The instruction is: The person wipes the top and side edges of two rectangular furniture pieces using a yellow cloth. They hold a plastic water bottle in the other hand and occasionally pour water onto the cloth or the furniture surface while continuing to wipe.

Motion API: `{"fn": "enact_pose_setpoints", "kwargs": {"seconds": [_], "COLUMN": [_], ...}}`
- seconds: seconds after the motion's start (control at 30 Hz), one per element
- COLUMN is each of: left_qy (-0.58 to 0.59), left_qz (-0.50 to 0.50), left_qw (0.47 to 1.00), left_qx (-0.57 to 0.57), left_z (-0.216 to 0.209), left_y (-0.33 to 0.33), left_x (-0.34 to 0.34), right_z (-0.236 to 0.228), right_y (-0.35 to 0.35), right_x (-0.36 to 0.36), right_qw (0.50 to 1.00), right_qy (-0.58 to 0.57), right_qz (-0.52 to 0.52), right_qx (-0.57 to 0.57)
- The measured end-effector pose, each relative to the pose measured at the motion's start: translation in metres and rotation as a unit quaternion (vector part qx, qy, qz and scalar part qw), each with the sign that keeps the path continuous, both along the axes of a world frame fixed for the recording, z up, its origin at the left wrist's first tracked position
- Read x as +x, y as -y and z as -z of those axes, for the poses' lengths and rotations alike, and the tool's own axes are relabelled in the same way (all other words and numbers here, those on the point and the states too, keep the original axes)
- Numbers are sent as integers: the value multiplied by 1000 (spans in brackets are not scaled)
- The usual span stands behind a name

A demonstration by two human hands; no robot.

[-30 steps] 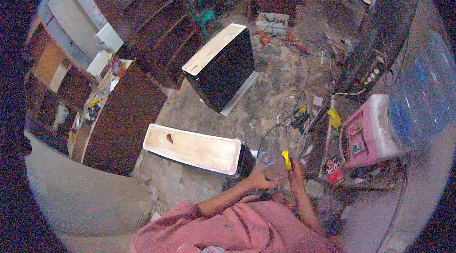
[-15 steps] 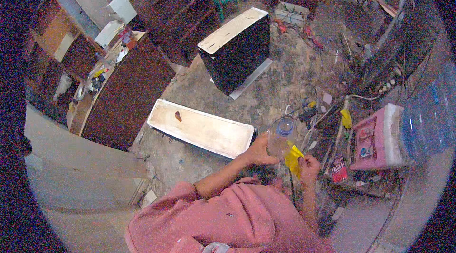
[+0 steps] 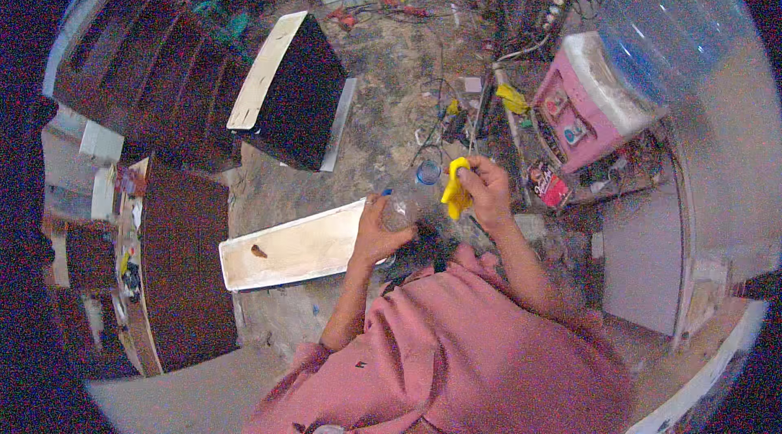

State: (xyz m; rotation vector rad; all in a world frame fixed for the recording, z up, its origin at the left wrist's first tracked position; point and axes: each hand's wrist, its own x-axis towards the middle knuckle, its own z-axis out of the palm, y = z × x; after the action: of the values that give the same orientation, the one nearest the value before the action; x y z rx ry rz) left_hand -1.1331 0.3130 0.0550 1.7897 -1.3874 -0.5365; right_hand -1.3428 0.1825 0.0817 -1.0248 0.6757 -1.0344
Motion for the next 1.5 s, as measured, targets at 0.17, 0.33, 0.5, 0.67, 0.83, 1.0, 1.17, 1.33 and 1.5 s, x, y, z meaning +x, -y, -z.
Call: {"fn": "enact_pose_setpoints", "kwargs": {"seconds": [0.17, 0.33, 0.5, 0.67, 0.83, 1.0, 1.17, 1.33, 1.5], "left_qy": [27, 98, 114, 162, 262, 273, 298, 302, 294], "left_qz": [-20, -35, -62, -77, -69, -71, -61, -55, -49], "left_qw": [998, 993, 990, 982, 963, 959, 952, 951, 952], "left_qx": [57, 56, 53, 58, 18, 29, 42, 47, 70], "left_z": [-9, -14, -23, -33, -39, -44, -51, -52, -50], "left_y": [0, -1, -2, -8, -14, -12, -9, -6, -5], "left_x": [10, 19, 26, 36, 44, 45, 45, 42, 35], "right_z": [1, 7, 4, 7, 23, 32, 24, 21, 31], "right_y": [1, 0, 6, 11, 11, 14, 15, 14, 18], "right_x": [-9, -10, -12, -11, -6, -4, -7, -13, -19], "right_qw": [994, 990, 944, 905, 934, 928, 918, 917, 895], "right_qy": [-92, -101, -230, -307, -304, -322, -333, -349, -385], "right_qz": [-5, -8, 27, -17, -83, -98, -104, -113, -127], "right_qx": [-56, -98, -234, -294, -168, -158, -186, -156, -188]}}
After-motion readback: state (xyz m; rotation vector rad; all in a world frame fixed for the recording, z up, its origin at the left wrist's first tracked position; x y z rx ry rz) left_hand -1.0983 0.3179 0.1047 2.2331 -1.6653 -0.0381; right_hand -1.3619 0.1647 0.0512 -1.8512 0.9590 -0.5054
